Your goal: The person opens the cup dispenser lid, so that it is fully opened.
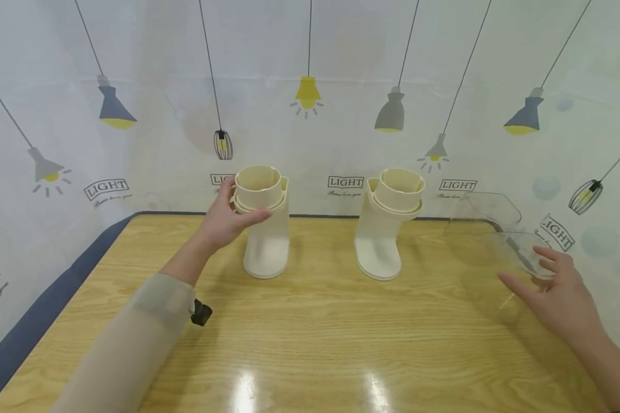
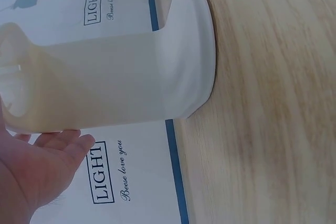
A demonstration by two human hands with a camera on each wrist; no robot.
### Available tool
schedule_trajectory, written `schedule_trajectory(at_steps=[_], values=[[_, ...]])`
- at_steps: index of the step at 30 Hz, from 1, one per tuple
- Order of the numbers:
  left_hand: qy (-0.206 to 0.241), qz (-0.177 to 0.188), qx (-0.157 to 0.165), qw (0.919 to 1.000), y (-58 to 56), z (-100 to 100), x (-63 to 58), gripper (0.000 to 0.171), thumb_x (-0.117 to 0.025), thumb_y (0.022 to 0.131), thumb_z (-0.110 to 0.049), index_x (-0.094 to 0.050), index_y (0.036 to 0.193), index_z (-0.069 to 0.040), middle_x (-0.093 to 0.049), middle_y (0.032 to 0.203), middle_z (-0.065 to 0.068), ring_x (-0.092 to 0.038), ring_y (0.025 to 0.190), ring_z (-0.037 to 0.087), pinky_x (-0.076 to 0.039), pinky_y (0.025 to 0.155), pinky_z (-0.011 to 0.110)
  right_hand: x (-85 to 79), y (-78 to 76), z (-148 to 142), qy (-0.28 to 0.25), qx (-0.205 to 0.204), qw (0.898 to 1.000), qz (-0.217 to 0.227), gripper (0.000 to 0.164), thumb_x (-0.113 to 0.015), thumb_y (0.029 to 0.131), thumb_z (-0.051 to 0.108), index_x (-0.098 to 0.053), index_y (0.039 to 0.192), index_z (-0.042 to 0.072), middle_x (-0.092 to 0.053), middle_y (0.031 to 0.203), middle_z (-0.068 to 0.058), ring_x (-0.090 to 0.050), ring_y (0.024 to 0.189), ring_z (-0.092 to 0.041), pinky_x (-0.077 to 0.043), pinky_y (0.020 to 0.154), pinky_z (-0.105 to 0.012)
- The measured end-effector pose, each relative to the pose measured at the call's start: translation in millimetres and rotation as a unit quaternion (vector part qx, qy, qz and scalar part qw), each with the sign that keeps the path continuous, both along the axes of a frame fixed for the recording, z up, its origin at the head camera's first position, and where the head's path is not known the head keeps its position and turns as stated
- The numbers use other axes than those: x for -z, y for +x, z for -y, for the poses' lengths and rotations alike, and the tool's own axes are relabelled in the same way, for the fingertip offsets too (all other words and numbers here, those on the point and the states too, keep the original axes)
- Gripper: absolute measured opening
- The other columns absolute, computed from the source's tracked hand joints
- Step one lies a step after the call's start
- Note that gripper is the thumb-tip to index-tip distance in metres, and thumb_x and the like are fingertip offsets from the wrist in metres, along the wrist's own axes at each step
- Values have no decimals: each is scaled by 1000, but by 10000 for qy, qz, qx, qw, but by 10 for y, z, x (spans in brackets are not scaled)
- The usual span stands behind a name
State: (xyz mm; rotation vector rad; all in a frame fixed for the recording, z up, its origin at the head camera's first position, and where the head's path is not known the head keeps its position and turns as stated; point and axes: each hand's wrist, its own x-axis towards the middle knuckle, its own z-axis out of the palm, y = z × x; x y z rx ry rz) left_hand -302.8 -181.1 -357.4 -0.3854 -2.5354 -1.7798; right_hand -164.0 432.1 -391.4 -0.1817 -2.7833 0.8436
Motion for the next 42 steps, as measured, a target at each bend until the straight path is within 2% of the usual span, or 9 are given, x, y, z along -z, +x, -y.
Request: schedule_trajectory(at_steps=[5, 11, 23, 27, 31, 35, 37, 39, 42], values=[[-27, -29, -38, 10000, -5, -4, -8, 110, -91, 91, -41, -18, 171, -30, -40, 167, 12, -49, 152, 38, -48, 121, 61, 15, -39, -125, -35, -27, 9999, 152, 109, -71, 105, 53, -7, 171, -4, -22, 165, -51, -48, 131, -74, -55, 84, -74], [51, -10, -127, 9999, 7, -23, -21, 111, -92, 90, -40, -17, 172, -30, -39, 168, 12, -48, 153, 39, -46, 122, 61, 54, -94, -131, 44, -67, 10000, -26, 109, -71, 105, 52, -6, 171, -5, -24, 164, -49, -49, 131, -72, -51, 87, -78], [68, 51, -175, 9998, 33, -50, -28, 112, -91, 92, -40, -13, 173, -33, -36, 171, 11, -47, 153, 38, -46, 123, 62, 90, -110, -141, -62, -27, 10000, -70, 109, -72, 105, 51, -5, 174, 1, -23, 166, -48, -49, 133, -71, -48, 89, -80], [78, 63, -193, 9998, 33, -54, -17, 113, -91, 91, -40, -14, 173, -34, -37, 171, 10, -47, 153, 37, -45, 123, 61, 106, -110, -147, -74, -32, 9999, -89, 109, -73, 104, 50, -5, 174, 2, -24, 166, -48, -49, 132, -71, -51, 87, -77], [65, 14, -197, 9998, 23, -62, -1, 113, -91, 90, -42, -15, 173, -34, -38, 170, 11, -47, 154, 38, -45, 124, 61, 112, -114, -173, -58, -14, 10000, -71, 110, -74, 104, 50, -5, 175, 2, -25, 165, -48, -50, 131, -71, -56, 81, -69], [-10, -36, -230, 9997, 30, -57, 19, 115, -91, 90, -45, -13, 174, -33, -38, 170, 12, -45, 155, 39, -44, 124, 63, 115, -121, -183, -107, -45, 9999, -16, 110, -74, 104, 51, -3, 176, 6, -22, 168, -48, -49, 132, -72, -54, 83, -72], [-52, 8, -236, 9997, 59, -52, 35, 119, -90, 90, -47, -8, 175, -34, -35, 174, 13, -42, 157, 40, -42, 125, 64, 113, -100, -180, -131, 9, 9999, 69, 112, -73, 104, 53, 0, 177, 10, -16, 170, -47, -45, 134, -73, -50, 86, -78], [-64, 54, -272, 9996, 113, -46, 44, 123, -87, 92, -50, 0, 177, -33, -28, 178, 14, -35, 162, 41, -37, 128, 65, 101, -61, -175, -123, 115, 9999, 20, 111, -71, 104, 54, 2, 177, 13, -8, 174, -45, -34, 143, -74, -43, 94, -86], [108, -242, -529, 9982, 229, -47, 31, 118, -81, 96, -48, 2, 177, -26, -22, 181, 15, -26, 167, 40, -30, 134, 61, 23, 22, -116, -171, 417, 9982, -405, 107, -68, 105, 50, 2, 177, 13, -1, 177, -40, -17, 155, -72, -29, 109, -91]])
